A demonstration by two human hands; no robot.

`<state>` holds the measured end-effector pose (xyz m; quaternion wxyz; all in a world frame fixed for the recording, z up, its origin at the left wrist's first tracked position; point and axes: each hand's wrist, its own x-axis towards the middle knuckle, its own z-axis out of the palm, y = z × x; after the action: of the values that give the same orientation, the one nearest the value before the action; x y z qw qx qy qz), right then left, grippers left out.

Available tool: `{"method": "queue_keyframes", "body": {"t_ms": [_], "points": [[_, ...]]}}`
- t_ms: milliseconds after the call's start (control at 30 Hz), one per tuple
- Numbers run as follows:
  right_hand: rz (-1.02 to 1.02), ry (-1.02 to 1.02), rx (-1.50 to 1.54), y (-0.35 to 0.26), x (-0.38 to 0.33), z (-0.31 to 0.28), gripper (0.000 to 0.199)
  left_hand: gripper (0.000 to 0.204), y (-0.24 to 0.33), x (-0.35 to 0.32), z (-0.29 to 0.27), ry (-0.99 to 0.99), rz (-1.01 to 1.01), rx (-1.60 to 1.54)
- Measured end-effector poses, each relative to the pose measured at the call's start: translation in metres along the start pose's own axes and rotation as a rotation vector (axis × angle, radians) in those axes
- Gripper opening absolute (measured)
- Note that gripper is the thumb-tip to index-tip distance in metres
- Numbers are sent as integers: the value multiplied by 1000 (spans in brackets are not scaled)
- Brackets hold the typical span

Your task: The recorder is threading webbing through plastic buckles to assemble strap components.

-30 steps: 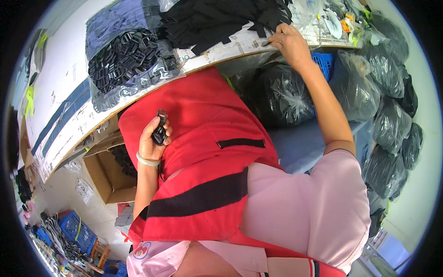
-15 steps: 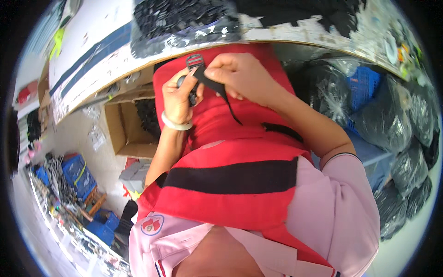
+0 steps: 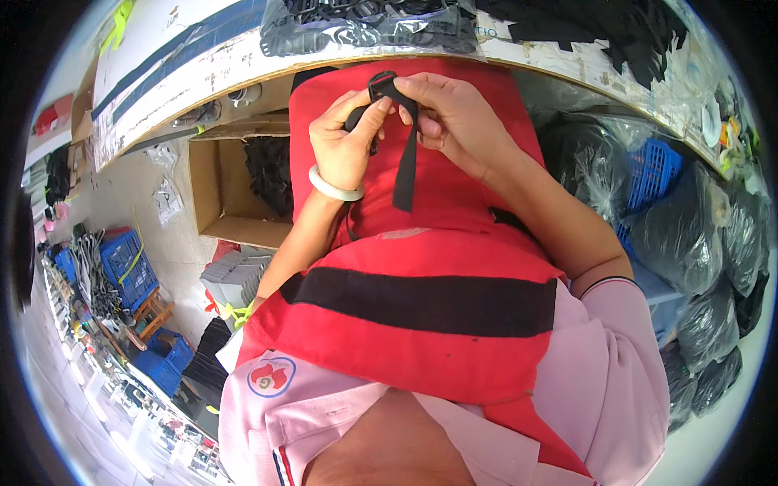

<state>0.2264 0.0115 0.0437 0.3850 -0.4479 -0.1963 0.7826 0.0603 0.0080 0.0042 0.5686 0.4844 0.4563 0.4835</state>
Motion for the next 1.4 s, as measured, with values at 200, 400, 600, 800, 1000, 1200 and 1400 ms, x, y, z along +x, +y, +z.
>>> {"method": "queue_keyframes", "body": {"t_ms": [200,400,600,800,1000,1200,1400], "points": [[1,-19,-39,5,1,-2,18,14,-5,-1,-4,22,15,16],[-25,-23,-78,5,-1,-1,18,10,-5,-4,-2,30,-24,-64],[-21,-44,-76,7,-3,-2,18,9,-5,-5,-2,25,-81,-145],[-78,-23,-19,15,0,-3,21,14,-12,-8,-4,-4,72,109],[-136,6,-100,18,11,-6,24,16,-13,-1,-20,-59,505,508],[-204,-24,-393,27,12,-14,20,18,8,-2,-33,-43,-532,-307],[-715,19,-505,23,-6,12,13,17,4,-7,-18,48,-315,-221]]}}
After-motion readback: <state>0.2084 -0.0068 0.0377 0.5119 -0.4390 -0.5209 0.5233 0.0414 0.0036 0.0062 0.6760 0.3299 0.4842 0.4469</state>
